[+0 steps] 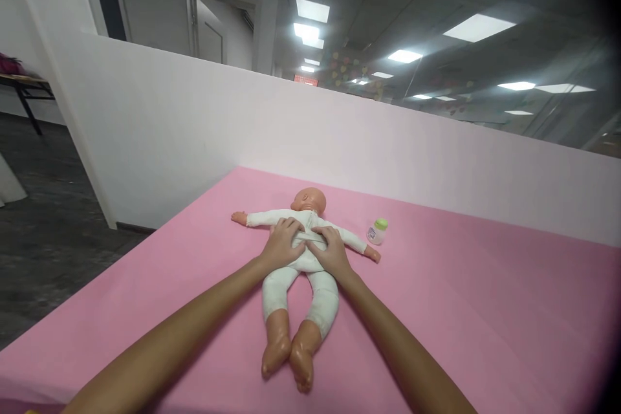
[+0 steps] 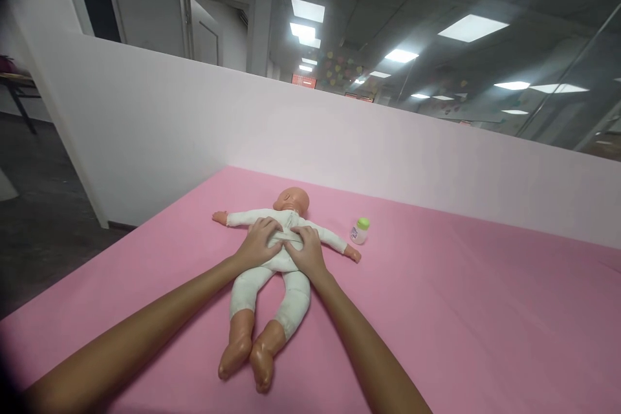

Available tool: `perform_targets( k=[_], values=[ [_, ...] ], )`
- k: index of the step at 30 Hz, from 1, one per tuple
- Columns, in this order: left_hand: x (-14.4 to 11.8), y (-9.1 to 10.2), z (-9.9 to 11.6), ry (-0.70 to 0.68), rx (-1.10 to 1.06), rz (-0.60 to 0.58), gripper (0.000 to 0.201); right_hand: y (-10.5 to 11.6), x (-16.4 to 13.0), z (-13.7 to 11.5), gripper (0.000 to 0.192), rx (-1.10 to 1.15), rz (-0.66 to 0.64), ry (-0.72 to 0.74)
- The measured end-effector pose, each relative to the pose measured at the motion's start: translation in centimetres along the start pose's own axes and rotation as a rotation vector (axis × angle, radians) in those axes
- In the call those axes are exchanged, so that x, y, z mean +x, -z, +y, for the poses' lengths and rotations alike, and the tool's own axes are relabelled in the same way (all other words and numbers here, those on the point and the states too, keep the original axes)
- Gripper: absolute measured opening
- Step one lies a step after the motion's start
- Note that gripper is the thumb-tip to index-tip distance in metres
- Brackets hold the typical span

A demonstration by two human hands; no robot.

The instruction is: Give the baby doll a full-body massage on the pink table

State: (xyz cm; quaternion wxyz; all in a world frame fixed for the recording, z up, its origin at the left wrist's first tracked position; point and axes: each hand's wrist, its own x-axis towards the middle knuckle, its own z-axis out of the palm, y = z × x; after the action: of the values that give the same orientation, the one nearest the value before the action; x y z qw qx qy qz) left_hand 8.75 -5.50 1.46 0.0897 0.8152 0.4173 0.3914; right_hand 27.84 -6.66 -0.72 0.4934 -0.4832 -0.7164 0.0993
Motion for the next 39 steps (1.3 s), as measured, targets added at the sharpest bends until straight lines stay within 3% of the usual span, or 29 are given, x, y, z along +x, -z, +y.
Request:
perform_targets(
  k=[4,9,11,15,20,24,27,32,36,39],
  values=[
    [-0.1,-0.2,-0.1,-0.051,0.018,0.056,0.02,-0.2,-0.2,-0.4,0.018,-0.026,0.067,0.026],
    [-0.2,-0.5,-0.8,-0.101,0.025,0.042,0.051,-0.4,-0.3,0.9,0.057,-0.042,0.021,0.067],
    [0.0,-0.6,-0.9,-0.093,0.013,0.007,0.052,-0.4,-0.1,1.4,0.061,-0.032,-0.025,0.053],
    [0.3,-0.5,-0.9,-0.08,-0.009,0.008,0.033,-0.3,0.3,1.2,0.04,-0.032,-0.034,0.003],
    [0.1,-0.6,-0.8,-0.072,0.001,0.089,0.017,-0.3,0.0,0.2,0.015,-0.079,0.07,0.026],
    [0.0,-0.7,-0.8,-0.111,0.024,0.105,0.035,-0.5,-0.4,0.4,0.037,-0.104,0.118,0.043],
    [0.2,-0.7,-0.9,-0.123,0.016,0.065,0.045,-0.5,-0.4,1.2,0.055,-0.076,0.062,0.044],
    [0.6,-0.8,-1.0,-0.088,-0.004,0.021,0.028,-0.2,0.2,1.3,0.039,-0.026,-0.024,0.002],
    [0.4,-0.8,-0.8,-0.061,0.026,0.068,0.014,0.0,0.2,-0.1,0.011,-0.043,0.013,-0.016],
    [0.1,-0.7,-0.7,-0.073,0.029,0.097,0.016,0.0,-0.3,-0.7,0.009,-0.051,0.076,-0.008]
  ],
)
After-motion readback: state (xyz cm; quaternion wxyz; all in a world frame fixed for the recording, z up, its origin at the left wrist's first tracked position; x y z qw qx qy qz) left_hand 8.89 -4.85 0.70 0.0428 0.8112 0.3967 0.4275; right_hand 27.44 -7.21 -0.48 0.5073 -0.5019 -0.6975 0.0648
